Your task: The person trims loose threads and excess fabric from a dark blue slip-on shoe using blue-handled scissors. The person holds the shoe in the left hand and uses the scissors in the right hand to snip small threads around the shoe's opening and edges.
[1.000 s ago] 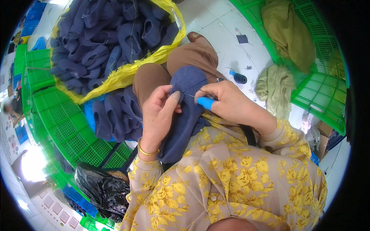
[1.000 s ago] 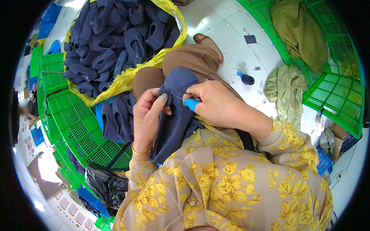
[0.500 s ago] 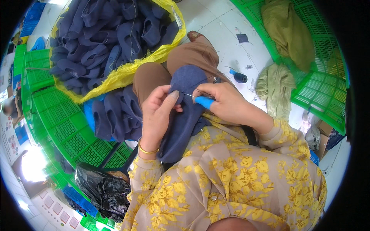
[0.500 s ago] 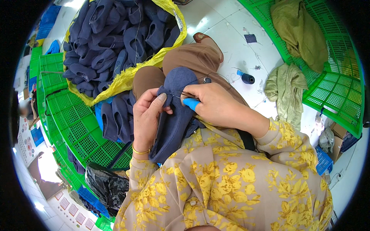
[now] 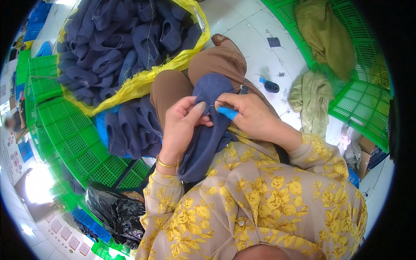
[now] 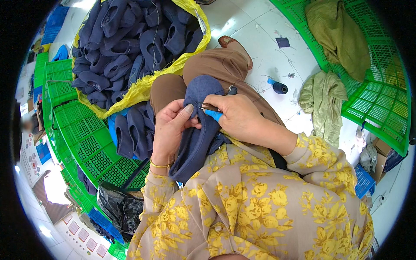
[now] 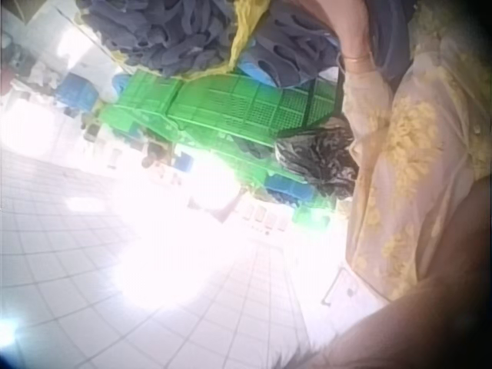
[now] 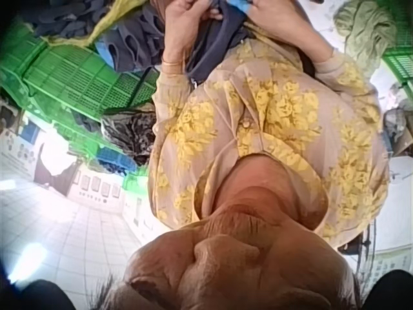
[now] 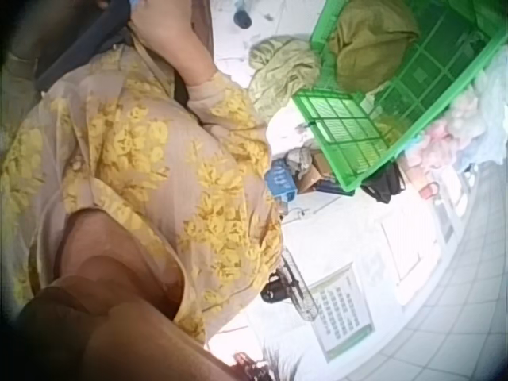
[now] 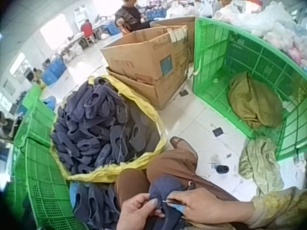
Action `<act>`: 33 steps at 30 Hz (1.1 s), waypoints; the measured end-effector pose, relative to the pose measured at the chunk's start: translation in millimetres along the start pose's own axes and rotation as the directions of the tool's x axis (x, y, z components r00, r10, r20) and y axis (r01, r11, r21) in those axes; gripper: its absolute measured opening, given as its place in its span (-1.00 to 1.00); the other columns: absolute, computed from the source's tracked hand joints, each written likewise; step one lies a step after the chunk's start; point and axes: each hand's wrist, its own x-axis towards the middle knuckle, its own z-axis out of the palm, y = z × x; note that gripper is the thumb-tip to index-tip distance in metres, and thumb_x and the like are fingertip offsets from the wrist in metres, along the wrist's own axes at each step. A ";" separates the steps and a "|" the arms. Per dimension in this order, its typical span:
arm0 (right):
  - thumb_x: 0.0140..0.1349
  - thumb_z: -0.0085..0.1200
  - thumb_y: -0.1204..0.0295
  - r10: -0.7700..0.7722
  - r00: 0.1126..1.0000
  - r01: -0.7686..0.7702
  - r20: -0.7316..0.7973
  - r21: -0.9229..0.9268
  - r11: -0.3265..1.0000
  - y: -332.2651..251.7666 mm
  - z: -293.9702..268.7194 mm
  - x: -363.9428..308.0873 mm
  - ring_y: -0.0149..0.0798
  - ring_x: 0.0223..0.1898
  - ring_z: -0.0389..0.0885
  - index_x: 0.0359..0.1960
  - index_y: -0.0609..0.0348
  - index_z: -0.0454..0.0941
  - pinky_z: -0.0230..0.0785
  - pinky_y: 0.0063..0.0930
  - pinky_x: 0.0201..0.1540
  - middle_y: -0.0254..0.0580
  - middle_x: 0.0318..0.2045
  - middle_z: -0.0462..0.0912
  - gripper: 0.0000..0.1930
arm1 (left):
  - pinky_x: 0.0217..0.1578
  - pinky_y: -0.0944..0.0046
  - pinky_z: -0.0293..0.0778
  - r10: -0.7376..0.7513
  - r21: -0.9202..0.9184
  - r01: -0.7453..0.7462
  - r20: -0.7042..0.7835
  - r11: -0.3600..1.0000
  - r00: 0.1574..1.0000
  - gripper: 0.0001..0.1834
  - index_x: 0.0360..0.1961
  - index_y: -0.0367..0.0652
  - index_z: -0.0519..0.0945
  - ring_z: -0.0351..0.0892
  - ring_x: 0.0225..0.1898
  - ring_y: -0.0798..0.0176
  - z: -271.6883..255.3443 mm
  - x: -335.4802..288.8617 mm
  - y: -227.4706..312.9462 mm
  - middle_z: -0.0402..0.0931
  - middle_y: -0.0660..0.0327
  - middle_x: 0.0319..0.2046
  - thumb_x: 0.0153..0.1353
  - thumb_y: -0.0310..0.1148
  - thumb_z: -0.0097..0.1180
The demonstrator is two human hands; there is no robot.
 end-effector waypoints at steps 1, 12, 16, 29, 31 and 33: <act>0.17 -0.02 0.58 -0.007 1.000 0.007 -0.017 0.005 1.000 1.0 1.5 -0.3 0.13 -0.30 0.61 -0.17 0.13 0.57 0.42 -0.14 -0.27 0.08 -0.34 0.63 -0.79 | -0.32 0.41 0.60 -0.009 -0.006 0.009 0.001 1.000 1.000 -0.81 -0.10 -0.34 0.55 0.57 -0.43 0.45 -0.1 0.1 0.2 0.58 0.26 -0.37 0.35 -0.43 0.08; 0.17 -0.04 0.58 0.027 0.999 -0.029 -0.026 -0.060 0.998 -6.3 -0.7 -3.5 0.13 -0.31 0.62 -0.17 0.06 0.58 0.43 -0.12 -0.28 0.05 -0.37 0.64 -0.76 | -0.33 0.39 0.60 -0.089 -0.169 0.095 0.039 0.981 0.995 -0.83 -0.17 -0.33 0.55 0.59 -0.44 0.41 2.8 -2.2 5.5 0.59 0.20 -0.40 0.36 -0.41 0.06; 0.17 -0.02 0.57 -0.041 0.997 0.034 -0.064 -0.101 0.994 -3.1 -0.8 -4.1 0.12 -0.34 0.62 -0.17 0.04 0.58 0.44 -0.13 -0.31 0.05 -0.39 0.64 -0.77 | -0.37 0.41 0.57 -0.096 -0.184 0.103 0.043 0.977 0.994 -0.82 -0.19 -0.31 0.55 0.56 -0.47 0.42 1.8 -3.2 5.8 0.57 0.21 -0.41 0.37 -0.39 0.05; 0.04 0.00 0.67 -0.171 0.983 0.149 -0.070 -0.251 0.956 8.4 7.9 -1.6 0.14 -0.37 0.62 -0.16 0.14 0.45 0.45 -0.06 -0.33 0.04 -0.43 0.63 -0.70 | -0.44 0.39 0.50 -0.102 -0.127 0.117 0.116 0.985 0.988 -0.83 -0.28 -0.26 0.53 0.47 -0.52 0.45 -4.5 6.2 1.6 0.50 0.29 -0.49 0.40 -0.36 0.03; 0.04 0.00 0.67 -0.176 0.982 0.154 -0.065 -0.259 0.953 7.7 8.8 -1.9 0.16 -0.38 0.62 -0.13 0.17 0.38 0.45 -0.03 -0.33 0.05 -0.43 0.63 -0.68 | -0.44 0.39 0.51 -0.095 -0.139 0.111 0.119 0.984 0.988 -0.83 -0.28 -0.26 0.53 0.47 -0.51 0.45 -4.9 6.4 0.3 0.50 0.29 -0.49 0.40 -0.36 0.03; 0.06 -0.01 0.67 -0.115 0.991 0.095 -0.072 -0.235 0.967 6.4 9.2 -1.7 0.18 -0.38 0.62 -0.12 0.17 0.33 0.44 0.00 -0.34 0.06 -0.43 0.62 -0.68 | -0.44 0.40 0.51 -0.093 -0.145 0.110 0.120 0.983 0.988 -0.83 -0.27 -0.27 0.53 0.48 -0.51 0.45 -4.1 6.1 -0.2 0.50 0.29 -0.48 0.40 -0.37 0.03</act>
